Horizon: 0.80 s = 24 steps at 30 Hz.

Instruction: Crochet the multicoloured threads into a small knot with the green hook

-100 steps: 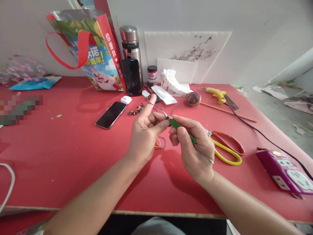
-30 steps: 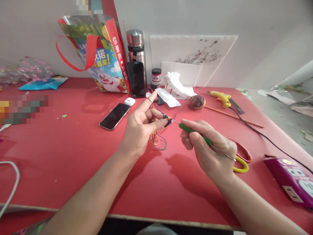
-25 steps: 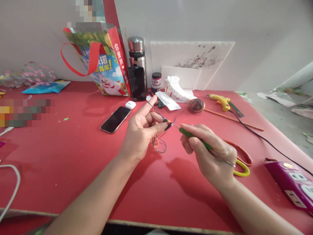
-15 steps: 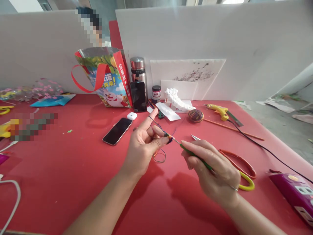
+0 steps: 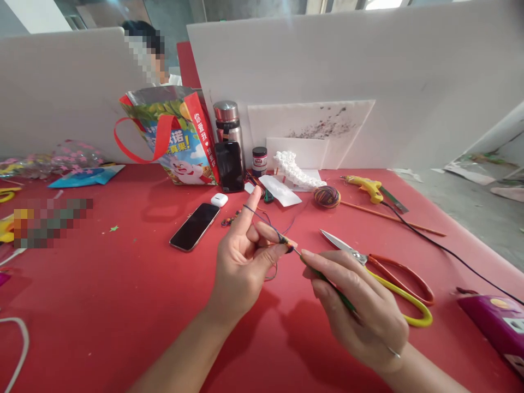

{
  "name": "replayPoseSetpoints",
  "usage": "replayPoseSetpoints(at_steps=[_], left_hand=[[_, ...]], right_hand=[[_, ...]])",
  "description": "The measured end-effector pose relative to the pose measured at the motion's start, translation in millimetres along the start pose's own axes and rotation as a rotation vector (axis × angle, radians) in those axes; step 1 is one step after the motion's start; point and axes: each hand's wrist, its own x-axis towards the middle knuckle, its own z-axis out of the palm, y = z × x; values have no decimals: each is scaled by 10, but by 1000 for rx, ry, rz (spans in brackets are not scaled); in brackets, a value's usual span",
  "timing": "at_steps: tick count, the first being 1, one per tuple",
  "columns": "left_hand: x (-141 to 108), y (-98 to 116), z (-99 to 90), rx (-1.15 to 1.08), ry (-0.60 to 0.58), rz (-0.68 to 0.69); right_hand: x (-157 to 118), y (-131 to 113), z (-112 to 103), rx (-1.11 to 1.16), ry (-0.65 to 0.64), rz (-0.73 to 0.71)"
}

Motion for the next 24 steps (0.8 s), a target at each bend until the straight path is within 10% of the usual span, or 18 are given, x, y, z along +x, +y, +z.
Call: replayPoseSetpoints(at_steps=[14, 24], left_hand=[[19, -8, 25, -152, -101, -177], [64, -32, -30, -43, -21, -28]], right_hand=[[-46, 33, 123, 93, 29, -40], [-49, 35, 96, 153, 52, 71]])
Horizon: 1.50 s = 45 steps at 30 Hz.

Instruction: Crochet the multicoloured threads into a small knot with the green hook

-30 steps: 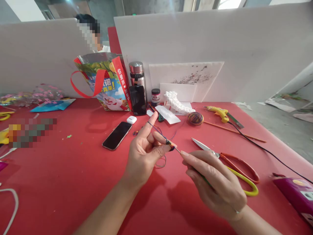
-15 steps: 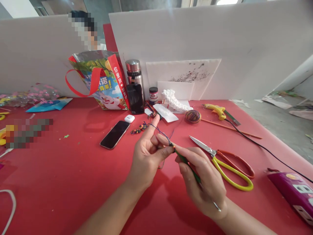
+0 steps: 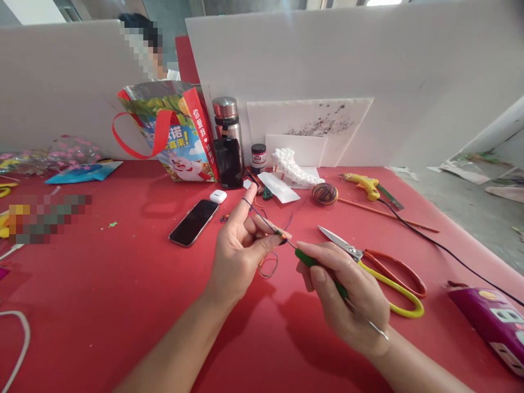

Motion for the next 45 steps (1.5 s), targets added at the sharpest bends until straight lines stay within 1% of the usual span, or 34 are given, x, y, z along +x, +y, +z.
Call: replayPoseSetpoints(at_steps=[7, 10, 12, 14, 16, 18, 20, 23, 26, 30, 33, 37, 45], left_hand=[[2, 26, 7, -9, 3, -16], [-4, 26, 16, -29, -66, -72], [-14, 2, 32, -21, -93, -121], [-25, -39, 60, -11, -48, -127], [-34, -76, 95, -21, 35, -110], [-36, -86, 123, -53, 73, -109], [-32, -61, 130, -88, 54, -126], [-11, 6, 100, -114, -29, -157], [23, 40, 45, -125, -72, -174], [65, 27, -9, -144, -29, -162], [76, 20, -24, -141, -34, -160], [81, 25, -29, -128, -37, -161], [77, 55, -41, -108, -16, -141]], right_hand=[[14, 44, -29, 59, -7, 6], [42, 47, -39, 66, -24, -12], [59, 46, -25, 25, -33, -8], [63, 49, 17, -70, -18, -10], [48, 60, 77, -176, 14, -57], [22, 81, 128, -238, 39, -131], [3, 106, 144, -251, 39, -190], [3, 132, 99, -200, -7, -236], [26, 141, 32, -94, -51, -171], [39, 166, -25, 77, -58, -41], [27, 192, -59, 151, -56, 20], [26, 189, -109, 166, -71, 77], [72, 156, -165, 114, -74, 71]])
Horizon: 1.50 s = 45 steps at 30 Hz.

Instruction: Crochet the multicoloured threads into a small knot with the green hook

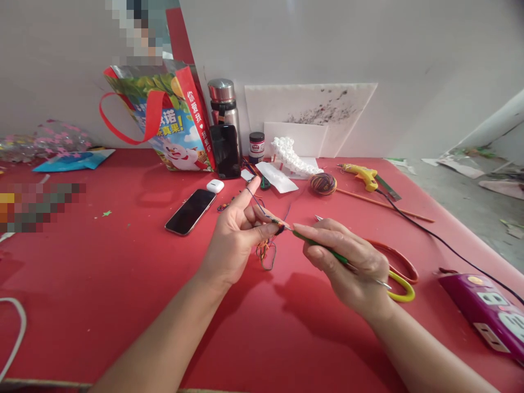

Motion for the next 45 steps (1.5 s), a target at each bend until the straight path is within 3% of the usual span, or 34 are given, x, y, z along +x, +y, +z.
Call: replayPoseSetpoints(at_steps=[29, 35, 45], left_hand=[[-5, -3, 26, -5, 62, 63], [-13, 10, 52, -7, 119, 26], [-1, 1, 18, -23, 118, -29]], right_hand=[[18, -39, -5, -155, 6, -56], [8, -27, 26, -173, 10, -64], [9, -5, 35, -190, 18, -75]])
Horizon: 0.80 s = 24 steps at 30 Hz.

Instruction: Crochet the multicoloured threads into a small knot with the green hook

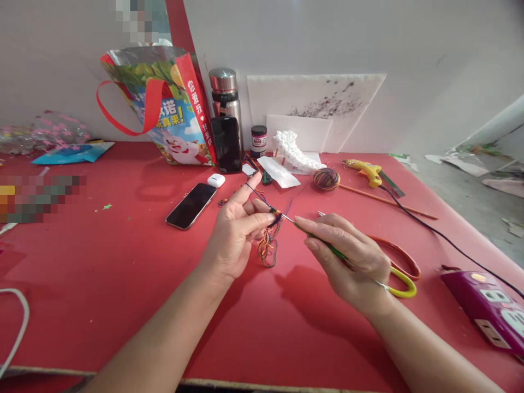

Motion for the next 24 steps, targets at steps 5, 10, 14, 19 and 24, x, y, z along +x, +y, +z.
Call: replayPoseSetpoints(at_steps=[5, 10, 14, 19, 24], left_hand=[[14, -7, -13, 14, -2, 11], [14, 7, -9, 22, -10, 19], [-14, 33, 5, 32, -25, 25], [-37, -1, 30, 35, -90, -41], [-45, -85, 68, 75, -78, 16]], right_hand=[[-4, 3, -4, 18, -2, -11], [-2, 4, -1, 25, -1, -9], [-5, -6, 11, 30, 2, -4], [5, -18, 34, 66, 6, -15], [-9, -47, 129, -89, 4, -11]])
